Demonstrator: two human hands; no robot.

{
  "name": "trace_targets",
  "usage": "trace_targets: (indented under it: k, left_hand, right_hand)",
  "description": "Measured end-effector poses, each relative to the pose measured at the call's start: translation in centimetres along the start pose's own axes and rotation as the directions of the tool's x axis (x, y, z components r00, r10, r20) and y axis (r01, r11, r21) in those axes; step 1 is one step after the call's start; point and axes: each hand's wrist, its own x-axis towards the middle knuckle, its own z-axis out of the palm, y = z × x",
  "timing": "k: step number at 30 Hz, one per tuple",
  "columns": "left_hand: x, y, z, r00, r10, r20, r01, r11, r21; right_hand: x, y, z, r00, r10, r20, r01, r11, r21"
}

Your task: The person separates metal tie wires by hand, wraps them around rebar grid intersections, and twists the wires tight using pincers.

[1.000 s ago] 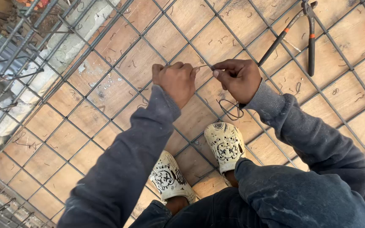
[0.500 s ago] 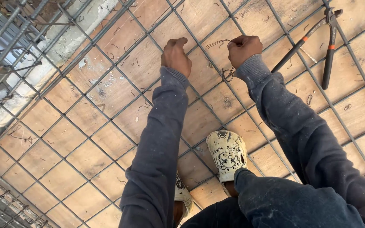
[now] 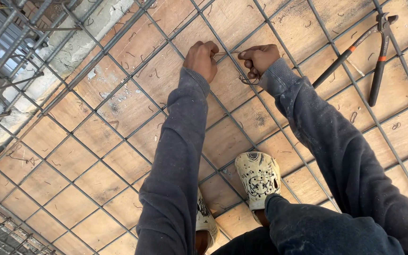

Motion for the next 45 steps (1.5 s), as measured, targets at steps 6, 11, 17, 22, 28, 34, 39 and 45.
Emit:
trace_targets:
  k: [6,11,17,22,28,34,39,45]
  left_hand:
    - [-1.2,0.1,-0.4,0.991,0.044,0.124,-0.015,0.975,-0.224]
    - [-1.4,-2.5,2.4,0.949,0.234,-0.210,-0.290,0.909,-0.299]
    - [-1.4,-0.3,2.6,0.966,0.036,-0.255,-0.146,0.892,-0.428]
    - [-1.1,-0.7,3.1,0.895,0.290,-0.339,-0.362,0.916,-0.173]
    - [-2.2,0.1,3.8,0.896,0.210,-0.390,-0.344,0.885,-0.314]
    - [-3.4,1.8,5.3,0.890,0.015,-0.456,-0.237,0.869,-0.434]
    - [-3.7,1.5,4.1,0.865,0.184,-0.467,-0.352,0.885,-0.303]
    - [-3.3,0.5,3.4,0.897,0.254,-0.362,-0.393,0.833,-0.389]
  right_hand:
    - [0.2,0.1,-0.2,0.990,0.074,0.118,-0.080,0.996,0.046]
    - [0.2,-0.7,0.1,0.988,0.092,0.124,-0.088,0.996,-0.033]
    - [1.2,1.0,-0.3,0.985,-0.074,0.155,0.101,0.980,-0.172]
    - [0.2,1.3,-0.2,0.870,-0.404,0.282,0.493,0.694,-0.525]
    - [-2.1,0.4,1.5,0.935,-0.292,0.199,0.353,0.785,-0.509]
    - [-6.5,1.1,2.0,0.997,-0.078,0.020,0.079,0.996,-0.029]
    - [-7.8,0.8,2.8,0.983,-0.181,0.026,0.183,0.971,-0.151]
    - [-4.5,-3.7,0.7,0.971,-0.180,0.155,0.237,0.671,-0.703]
